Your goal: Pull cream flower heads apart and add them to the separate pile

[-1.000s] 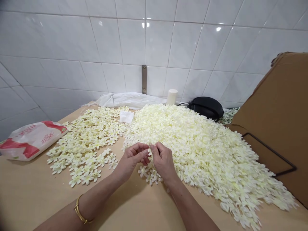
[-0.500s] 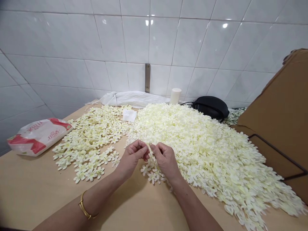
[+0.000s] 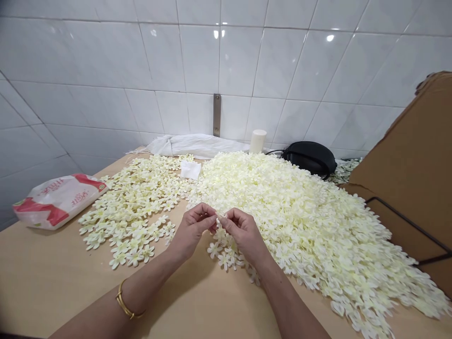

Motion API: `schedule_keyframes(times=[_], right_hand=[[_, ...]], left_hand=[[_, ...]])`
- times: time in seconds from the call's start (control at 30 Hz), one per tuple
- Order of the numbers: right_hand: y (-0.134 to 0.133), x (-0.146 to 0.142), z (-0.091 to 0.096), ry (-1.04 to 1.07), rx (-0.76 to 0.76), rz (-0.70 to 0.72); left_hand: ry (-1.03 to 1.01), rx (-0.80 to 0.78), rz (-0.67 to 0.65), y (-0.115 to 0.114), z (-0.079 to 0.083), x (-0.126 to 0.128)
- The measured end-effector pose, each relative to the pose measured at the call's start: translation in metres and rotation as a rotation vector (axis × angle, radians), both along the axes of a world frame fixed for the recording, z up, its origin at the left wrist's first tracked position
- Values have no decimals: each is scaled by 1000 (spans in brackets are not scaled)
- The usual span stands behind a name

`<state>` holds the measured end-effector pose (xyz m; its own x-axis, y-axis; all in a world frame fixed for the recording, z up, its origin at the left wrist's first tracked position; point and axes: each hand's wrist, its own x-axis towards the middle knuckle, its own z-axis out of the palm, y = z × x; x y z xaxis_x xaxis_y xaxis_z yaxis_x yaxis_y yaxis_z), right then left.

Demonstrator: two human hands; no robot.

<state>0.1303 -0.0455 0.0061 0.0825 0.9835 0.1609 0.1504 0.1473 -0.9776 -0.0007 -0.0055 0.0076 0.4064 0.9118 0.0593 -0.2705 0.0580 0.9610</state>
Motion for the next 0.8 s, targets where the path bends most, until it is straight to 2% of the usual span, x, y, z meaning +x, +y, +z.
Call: schedule_keyframes(times=[0.13,0.37,0.5,0.6,0.7,0.8], right_hand=[[1,3,1,-26,23,-37],[4,9,-3,-167,133,-203],[1,2,-4,-458,318,-287],[-1,-2,-5,-597,458,-258],[-2,-3,-4,-576,428,-200],[-1,-1,-2,-443,279,-196]], left_hand=[[-73,-30,19,3,0,-1],[-128,-125,99,11,-3,-1],[-50,-147,7,7,-2,0],[16,-137,-64,2,-3,2],[7,-113,-59,1,-4,2],[-20,-112,-45,1,-3,3]])
